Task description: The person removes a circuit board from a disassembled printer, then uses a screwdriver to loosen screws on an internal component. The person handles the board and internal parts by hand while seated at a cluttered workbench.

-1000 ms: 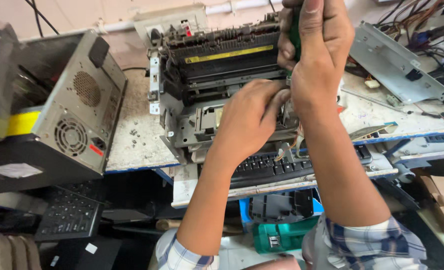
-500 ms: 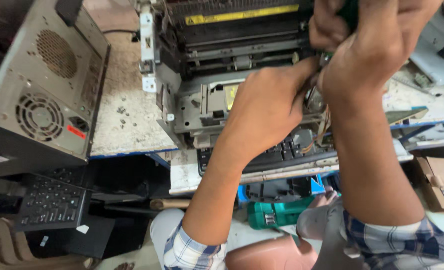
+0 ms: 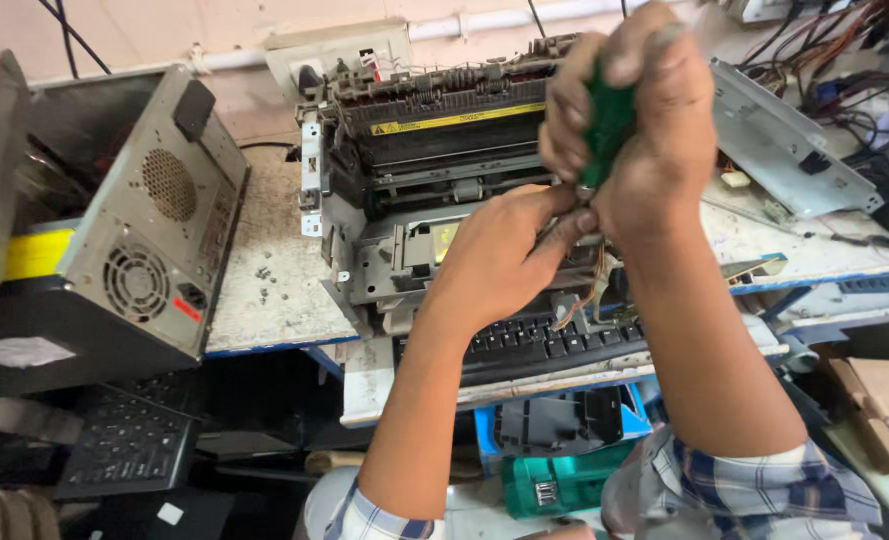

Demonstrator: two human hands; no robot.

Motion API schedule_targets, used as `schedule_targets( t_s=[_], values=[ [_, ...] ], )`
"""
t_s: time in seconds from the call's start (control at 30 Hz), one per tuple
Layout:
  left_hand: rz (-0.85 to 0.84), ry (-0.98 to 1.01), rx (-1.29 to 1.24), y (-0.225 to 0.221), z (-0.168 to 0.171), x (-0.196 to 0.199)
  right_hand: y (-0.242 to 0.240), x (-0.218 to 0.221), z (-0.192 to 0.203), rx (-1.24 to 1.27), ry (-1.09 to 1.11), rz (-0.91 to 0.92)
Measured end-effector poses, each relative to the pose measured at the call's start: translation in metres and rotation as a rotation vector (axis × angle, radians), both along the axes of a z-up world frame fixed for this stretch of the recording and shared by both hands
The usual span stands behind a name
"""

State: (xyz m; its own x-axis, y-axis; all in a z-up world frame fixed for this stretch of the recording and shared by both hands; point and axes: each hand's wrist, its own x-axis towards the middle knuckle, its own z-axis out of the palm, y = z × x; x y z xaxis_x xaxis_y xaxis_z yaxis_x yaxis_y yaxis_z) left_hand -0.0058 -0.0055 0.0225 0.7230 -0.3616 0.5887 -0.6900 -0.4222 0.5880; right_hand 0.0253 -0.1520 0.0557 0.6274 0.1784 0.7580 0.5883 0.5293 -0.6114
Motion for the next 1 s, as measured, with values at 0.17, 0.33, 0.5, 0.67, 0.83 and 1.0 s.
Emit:
schedule_targets(
  t_s=[0.17,0.33,0.5,0.67,0.83,1.0],
  values=[
    [0.045,0.019,0.021,-0.001,-0.006,0.001,0.014,-0.010,0.002,-0.128,-0.230,-0.391],
    [0.097,0.011,0.075,-0.003,-0.015,0.009,0.034,0.001,-0.011,-0.158,-0.208,-0.928],
    [0.056,0.012,0.079,0.004,-0.023,0.011,0.040,0.003,-0.027,-0.343,-0.452,-1.216],
    [0.034,-0.021,0.108,0.007,-0.020,0.016,0.048,-0.001,-0.029,-0.149,-0.268,-1.008],
    [0.045,-0.064,0.046,0.001,-0.030,0.017,0.024,0.015,-0.063,-0.051,-0.007,-0.902],
    [0.076,-0.119,0.018,-0.003,-0.033,0.016,-0.032,0.045,-0.095,-0.338,-0.027,-0.954]
  ],
)
